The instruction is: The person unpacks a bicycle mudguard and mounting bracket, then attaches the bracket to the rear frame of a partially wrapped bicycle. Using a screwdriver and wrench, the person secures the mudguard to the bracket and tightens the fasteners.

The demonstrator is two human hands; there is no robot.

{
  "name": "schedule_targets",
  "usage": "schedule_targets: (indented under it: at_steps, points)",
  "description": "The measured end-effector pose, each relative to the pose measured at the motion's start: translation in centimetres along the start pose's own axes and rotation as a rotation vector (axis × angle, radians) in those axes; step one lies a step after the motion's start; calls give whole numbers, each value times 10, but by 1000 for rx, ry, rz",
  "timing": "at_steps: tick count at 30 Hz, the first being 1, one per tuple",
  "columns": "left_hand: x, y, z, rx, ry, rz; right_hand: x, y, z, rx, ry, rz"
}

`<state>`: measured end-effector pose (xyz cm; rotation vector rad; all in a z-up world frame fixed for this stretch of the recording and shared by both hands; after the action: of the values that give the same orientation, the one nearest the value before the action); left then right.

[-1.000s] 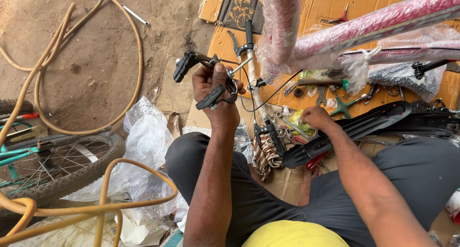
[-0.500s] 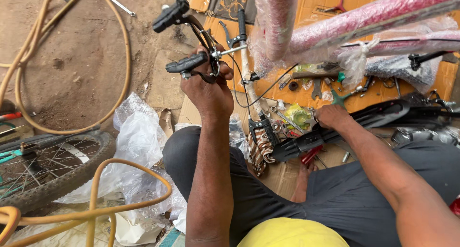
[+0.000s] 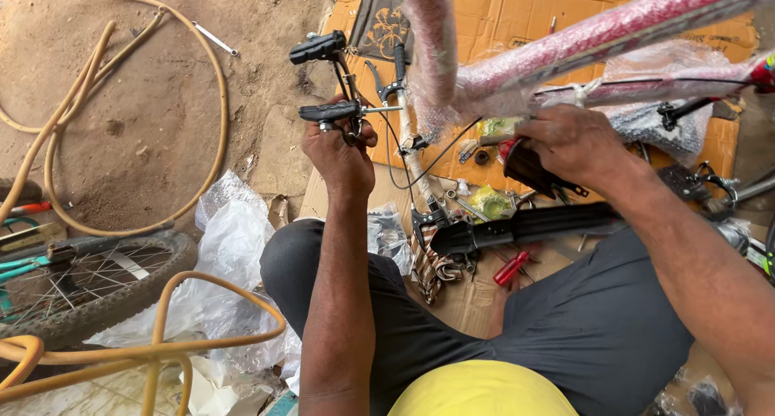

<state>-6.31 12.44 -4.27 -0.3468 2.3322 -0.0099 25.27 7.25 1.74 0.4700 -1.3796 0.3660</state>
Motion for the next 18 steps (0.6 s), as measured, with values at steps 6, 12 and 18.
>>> schedule_targets:
  at_steps: [6, 12, 18]
  points:
    - [-2, -5, -5, -71, -35, 29, -82, 24, 27, -40, 5, 170]
    - [4, -7, 3, -12, -31, 1, -189, 38, 60, 37, 219, 166]
    - [7, -7, -3, -36, -2, -26, -278, -38, -36, -319, 16, 552]
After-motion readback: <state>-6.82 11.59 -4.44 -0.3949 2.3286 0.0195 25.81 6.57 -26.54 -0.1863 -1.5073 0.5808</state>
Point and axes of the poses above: each hand's wrist, its own y-axis towards the middle knuckle, its own x-axis out of the back of the hand, z = x × y, the point moved 10 cm from there along y, towards the middle knuckle, and after that the axes turned 3 degrees about x, right-handed, at the moved point
